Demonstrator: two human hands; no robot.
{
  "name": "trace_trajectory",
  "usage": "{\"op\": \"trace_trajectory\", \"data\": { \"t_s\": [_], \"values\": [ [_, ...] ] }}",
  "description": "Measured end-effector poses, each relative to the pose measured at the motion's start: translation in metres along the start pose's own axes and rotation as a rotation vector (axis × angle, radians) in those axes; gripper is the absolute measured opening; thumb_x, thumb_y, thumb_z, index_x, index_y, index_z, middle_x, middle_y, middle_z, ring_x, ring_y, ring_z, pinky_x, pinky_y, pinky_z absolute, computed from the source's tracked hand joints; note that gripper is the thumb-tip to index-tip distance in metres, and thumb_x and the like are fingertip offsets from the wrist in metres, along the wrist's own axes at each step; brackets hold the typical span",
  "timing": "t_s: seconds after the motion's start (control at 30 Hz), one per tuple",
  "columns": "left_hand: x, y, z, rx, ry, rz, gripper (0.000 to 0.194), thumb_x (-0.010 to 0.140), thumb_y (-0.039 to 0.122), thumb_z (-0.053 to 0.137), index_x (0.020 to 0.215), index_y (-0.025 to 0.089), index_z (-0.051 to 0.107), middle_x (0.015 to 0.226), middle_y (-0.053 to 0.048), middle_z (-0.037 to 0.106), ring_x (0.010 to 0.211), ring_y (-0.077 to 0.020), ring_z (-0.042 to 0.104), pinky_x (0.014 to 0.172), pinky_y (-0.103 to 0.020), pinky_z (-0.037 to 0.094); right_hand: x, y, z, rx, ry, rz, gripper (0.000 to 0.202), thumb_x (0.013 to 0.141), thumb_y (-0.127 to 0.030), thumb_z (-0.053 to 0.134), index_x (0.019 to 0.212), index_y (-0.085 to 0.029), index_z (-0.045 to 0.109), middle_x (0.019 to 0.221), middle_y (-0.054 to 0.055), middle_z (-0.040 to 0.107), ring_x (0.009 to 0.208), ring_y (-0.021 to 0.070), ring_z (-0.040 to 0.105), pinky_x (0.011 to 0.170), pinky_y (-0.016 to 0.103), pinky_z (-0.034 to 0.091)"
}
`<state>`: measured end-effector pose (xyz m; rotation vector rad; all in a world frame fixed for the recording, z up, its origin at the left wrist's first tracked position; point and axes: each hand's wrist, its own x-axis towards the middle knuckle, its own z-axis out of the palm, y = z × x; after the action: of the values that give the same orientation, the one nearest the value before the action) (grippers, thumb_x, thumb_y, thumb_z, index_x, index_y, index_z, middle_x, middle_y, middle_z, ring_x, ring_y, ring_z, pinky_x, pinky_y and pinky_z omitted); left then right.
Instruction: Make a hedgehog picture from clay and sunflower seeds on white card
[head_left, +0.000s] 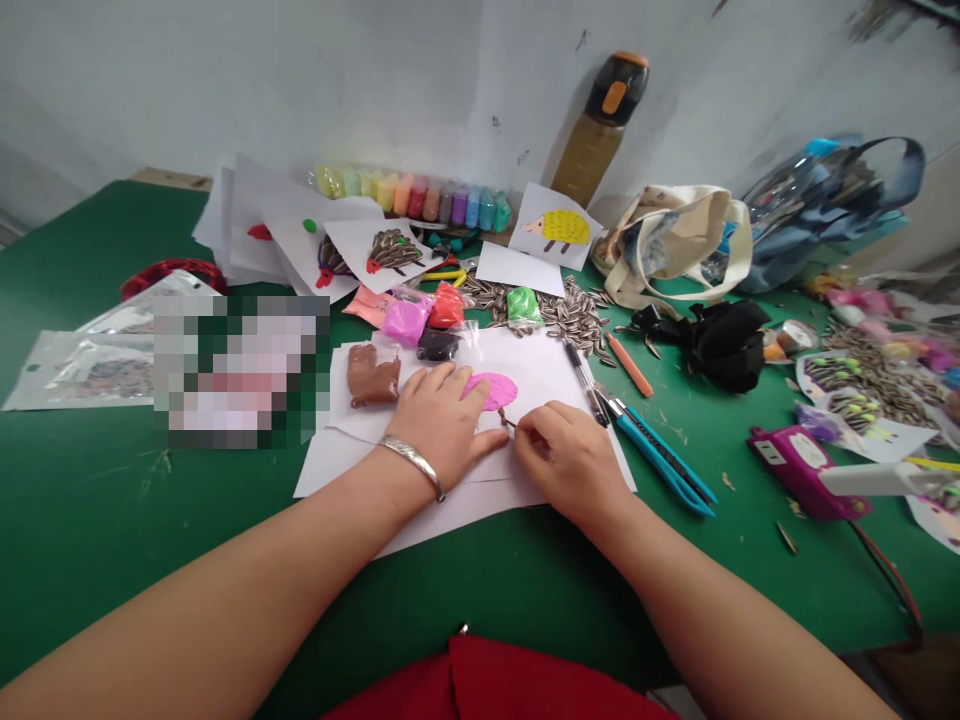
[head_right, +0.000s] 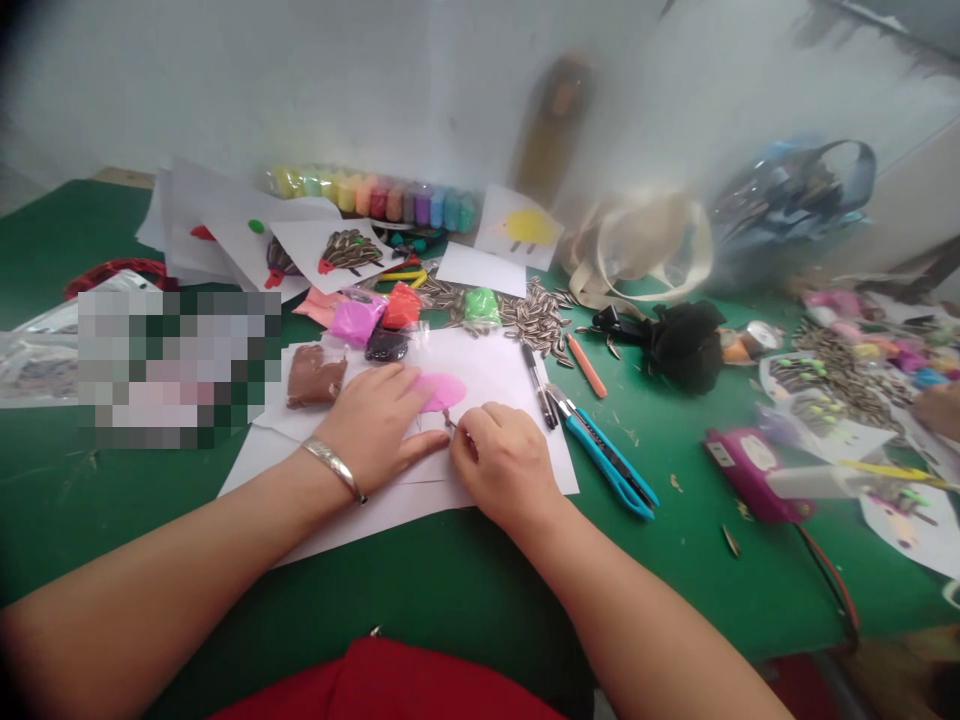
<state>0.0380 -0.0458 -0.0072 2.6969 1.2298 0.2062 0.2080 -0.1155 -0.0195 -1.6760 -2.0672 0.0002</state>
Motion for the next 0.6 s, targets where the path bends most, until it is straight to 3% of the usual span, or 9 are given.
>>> {"op": "trace_trajectory", "data": {
  "t_s": [0.6],
  "values": [
    [0.0003,0.0013,-0.0009,0.003,-0.011,-0.005,0.049,0.088,0.053,0.058,0.117,0.014,0.062,0.122,-0.016,0.059,0.116,-0.0331,0.049,0.097,-0.047,0.037,0.0027,0.0014,0.0027,0.025,0.005,-0.024,0.021,0.089,-0.017,0.05,0.069,-0.02,0.057,0.067,0.003,0.058,0.066,0.0162,0.053,0.066,0.028,0.039]
  ]
}}
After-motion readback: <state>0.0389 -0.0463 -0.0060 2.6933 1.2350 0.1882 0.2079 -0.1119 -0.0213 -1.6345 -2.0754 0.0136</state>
